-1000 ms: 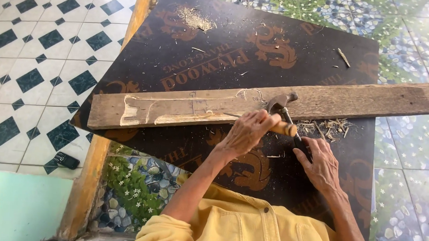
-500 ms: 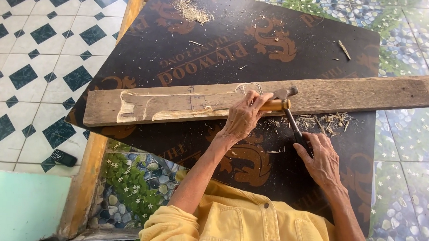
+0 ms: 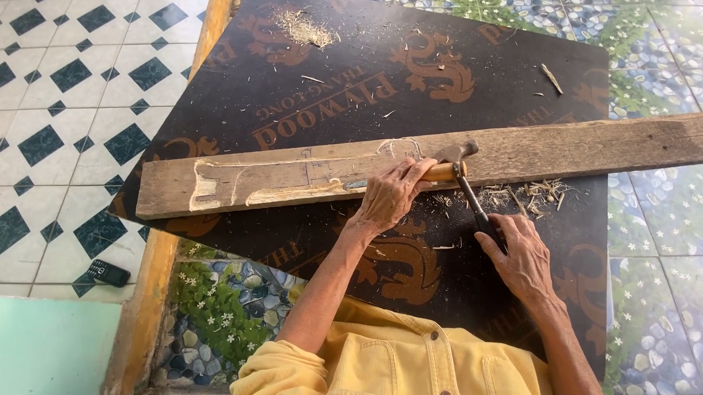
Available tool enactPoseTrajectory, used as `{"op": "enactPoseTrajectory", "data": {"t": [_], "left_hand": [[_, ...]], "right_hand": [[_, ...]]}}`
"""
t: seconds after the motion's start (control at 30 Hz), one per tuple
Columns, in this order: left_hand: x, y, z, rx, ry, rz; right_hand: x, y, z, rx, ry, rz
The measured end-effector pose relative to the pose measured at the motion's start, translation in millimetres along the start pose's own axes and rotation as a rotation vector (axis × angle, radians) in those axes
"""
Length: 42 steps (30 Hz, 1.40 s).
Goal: Carving a design into a wooden plank using a hammer and chisel
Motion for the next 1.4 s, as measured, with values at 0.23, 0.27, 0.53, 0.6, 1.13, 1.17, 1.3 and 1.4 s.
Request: {"op": "enactPoseTrajectory", "data": {"t": [0.23,0.27,0.53,0.6,1.13,1.17,1.3,1.4], "left_hand": [[7.0,-7.7,-5.4,0.018,-0.033,0.049],[10.6,-10.8,-6.1,0.013,-0.034,0.049],[19.9,1.1,-8.3,0.035,0.003,0.108],[20.6,0.3,-5.3,0.045,0.0,0.12],[41.5,-21.3,-10.0,0.024,0.03,0.244],[44.1,-22.4,-11.4,0.033,0.036,0.246],[39.5,-20.2,-9.1,0.025,0.009,0.228],[41.4,-23.0,-7.5,0.018,-0.01,0.263]], "right_hand": [[-2.2,-1.6,-0.7,0.018,-0.008,-0.004],[-2.0,-1.4,-0.8,0.015,-0.008,-0.007],[-4.9,-4.2,-1.3,0.021,-0.027,0.009],[-5.4,-2.5,0.0,0.017,-0.028,0.006],[8.5,12.2,0.9,0.253,-0.201,0.005],[15.6,20.4,0.1,0.27,-0.252,0.074],[-0.5,27.1,-7.9,0.174,-0.304,0.099],[-12.5,33.8,-10.0,0.07,-0.292,0.202]]}}
Point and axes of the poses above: each hand's wrist, its own z-axis towards the middle knuckle, its own y-axis out of the back of the hand, x = y × z, the point moved 5 cm from there along z, towards the middle knuckle, and after that the axes turned 5 degrees about -z, right-handed, at the moved point
